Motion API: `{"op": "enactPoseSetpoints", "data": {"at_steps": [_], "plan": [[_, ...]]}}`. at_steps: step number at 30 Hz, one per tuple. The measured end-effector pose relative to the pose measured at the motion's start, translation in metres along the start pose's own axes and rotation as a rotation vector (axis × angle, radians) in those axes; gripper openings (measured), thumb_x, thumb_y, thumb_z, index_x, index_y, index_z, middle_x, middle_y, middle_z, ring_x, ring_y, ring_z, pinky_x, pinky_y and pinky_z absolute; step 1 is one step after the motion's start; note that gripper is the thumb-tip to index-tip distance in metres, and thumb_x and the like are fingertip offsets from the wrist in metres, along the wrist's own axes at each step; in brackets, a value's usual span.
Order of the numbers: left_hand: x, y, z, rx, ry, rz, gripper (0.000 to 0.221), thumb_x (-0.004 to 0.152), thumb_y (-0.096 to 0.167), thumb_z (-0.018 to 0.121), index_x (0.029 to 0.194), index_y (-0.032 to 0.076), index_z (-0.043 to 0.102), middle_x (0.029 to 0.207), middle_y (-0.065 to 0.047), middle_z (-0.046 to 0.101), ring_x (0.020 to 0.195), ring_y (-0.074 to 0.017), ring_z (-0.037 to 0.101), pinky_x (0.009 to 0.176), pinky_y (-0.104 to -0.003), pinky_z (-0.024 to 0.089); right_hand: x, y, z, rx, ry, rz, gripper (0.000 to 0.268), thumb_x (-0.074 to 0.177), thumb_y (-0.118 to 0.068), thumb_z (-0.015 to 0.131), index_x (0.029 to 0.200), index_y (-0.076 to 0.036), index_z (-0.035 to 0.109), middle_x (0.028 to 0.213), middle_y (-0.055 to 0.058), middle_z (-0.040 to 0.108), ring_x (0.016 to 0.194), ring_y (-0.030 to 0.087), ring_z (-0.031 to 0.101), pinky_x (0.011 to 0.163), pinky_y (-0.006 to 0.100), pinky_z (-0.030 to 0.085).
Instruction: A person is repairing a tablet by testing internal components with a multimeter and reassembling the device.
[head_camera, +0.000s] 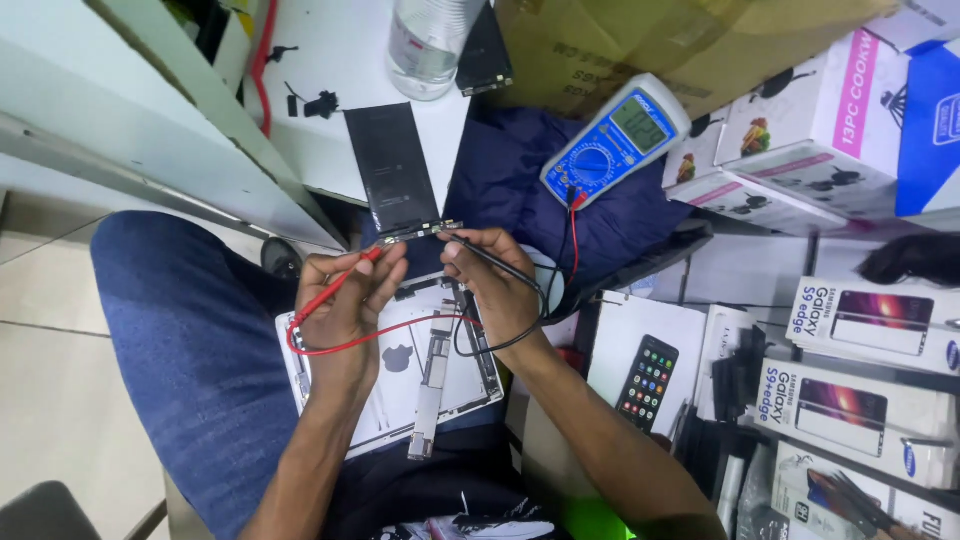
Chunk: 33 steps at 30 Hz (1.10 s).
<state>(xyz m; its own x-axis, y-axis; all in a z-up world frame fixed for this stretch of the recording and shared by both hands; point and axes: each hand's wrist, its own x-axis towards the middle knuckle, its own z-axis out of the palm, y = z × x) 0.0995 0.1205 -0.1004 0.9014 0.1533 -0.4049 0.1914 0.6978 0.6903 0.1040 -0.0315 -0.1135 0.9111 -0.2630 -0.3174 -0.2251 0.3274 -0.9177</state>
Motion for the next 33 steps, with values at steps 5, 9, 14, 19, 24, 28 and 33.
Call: {"op": "enactPoseSetpoints", "data": {"at_steps": [5,9,14,19,24,28,33], "plan": [[0.0020,-0.0054,-0.0044,-0.003,-0.023,0.031,0.014,0.096,0.001,0.060,0.107,-0.001,0.051,0.116,-0.028,0.070,0.109,-0.0390,0.072,0.098,-0.048,0.062,-0.0002,-0.0014,0.0005,0.029,-0.015,-0.008,0.028,0.089,-0.010,0.078,0.109,0.005,0.065,0.113,0.025,0.073,0.092,0.019,0.073,0.085,0.031,0.061],[0.0021,-0.0061,-0.0045,0.021,-0.039,0.057,0.015,0.097,0.002,0.060,0.108,-0.001,0.050,0.117,-0.029,0.070,0.109,-0.0390,0.072,0.098,-0.048,0.062,0.0011,0.0007,-0.0019,0.044,-0.036,-0.024,0.029,0.090,-0.010,0.077,0.109,0.006,0.065,0.113,0.026,0.073,0.092,0.020,0.073,0.086,0.031,0.061],[0.0013,-0.0054,-0.0027,0.030,-0.040,0.066,0.014,0.097,0.001,0.059,0.108,-0.001,0.050,0.117,-0.028,0.070,0.109,-0.0387,0.072,0.098,-0.047,0.062,0.0011,0.0007,-0.0011,0.036,-0.039,-0.030,0.029,0.090,-0.010,0.077,0.110,0.007,0.065,0.113,0.027,0.073,0.093,0.020,0.073,0.087,0.032,0.061],[0.0010,-0.0048,-0.0024,0.028,-0.032,0.069,0.012,0.097,0.000,0.058,0.106,-0.001,0.050,0.115,-0.029,0.070,0.108,-0.0384,0.073,0.097,-0.046,0.062,0.0001,-0.0017,0.0000,0.028,-0.048,-0.023,0.029,0.091,-0.010,0.076,0.110,0.007,0.064,0.114,0.027,0.072,0.094,0.020,0.072,0.088,0.031,0.060],[0.0011,-0.0050,-0.0016,0.026,-0.031,0.075,0.012,0.097,-0.001,0.057,0.105,-0.001,0.050,0.115,-0.029,0.070,0.108,-0.0382,0.073,0.097,-0.046,0.063,0.0012,0.0007,-0.0011,0.037,-0.045,-0.030,0.028,0.091,-0.010,0.077,0.110,0.007,0.064,0.114,0.028,0.072,0.094,0.021,0.073,0.088,0.032,0.060],[0.0010,-0.0049,-0.0011,0.029,-0.028,0.074,0.012,0.096,0.000,0.058,0.105,-0.002,0.049,0.114,-0.029,0.070,0.108,-0.0376,0.073,0.097,-0.045,0.063,0.0011,0.0007,-0.0009,0.039,-0.046,-0.033,0.028,0.091,-0.009,0.077,0.110,0.007,0.064,0.114,0.028,0.072,0.094,0.021,0.073,0.087,0.032,0.060],[0.0010,-0.0048,-0.0012,0.042,-0.031,0.082,0.012,0.096,0.000,0.058,0.105,-0.001,0.049,0.114,-0.028,0.070,0.107,-0.0377,0.073,0.097,-0.046,0.063,-0.0009,-0.0016,0.0002,0.022,-0.048,-0.034,0.027,0.091,-0.010,0.076,0.110,0.006,0.065,0.115,0.027,0.072,0.096,0.020,0.072,0.089,0.031,0.059]]}}
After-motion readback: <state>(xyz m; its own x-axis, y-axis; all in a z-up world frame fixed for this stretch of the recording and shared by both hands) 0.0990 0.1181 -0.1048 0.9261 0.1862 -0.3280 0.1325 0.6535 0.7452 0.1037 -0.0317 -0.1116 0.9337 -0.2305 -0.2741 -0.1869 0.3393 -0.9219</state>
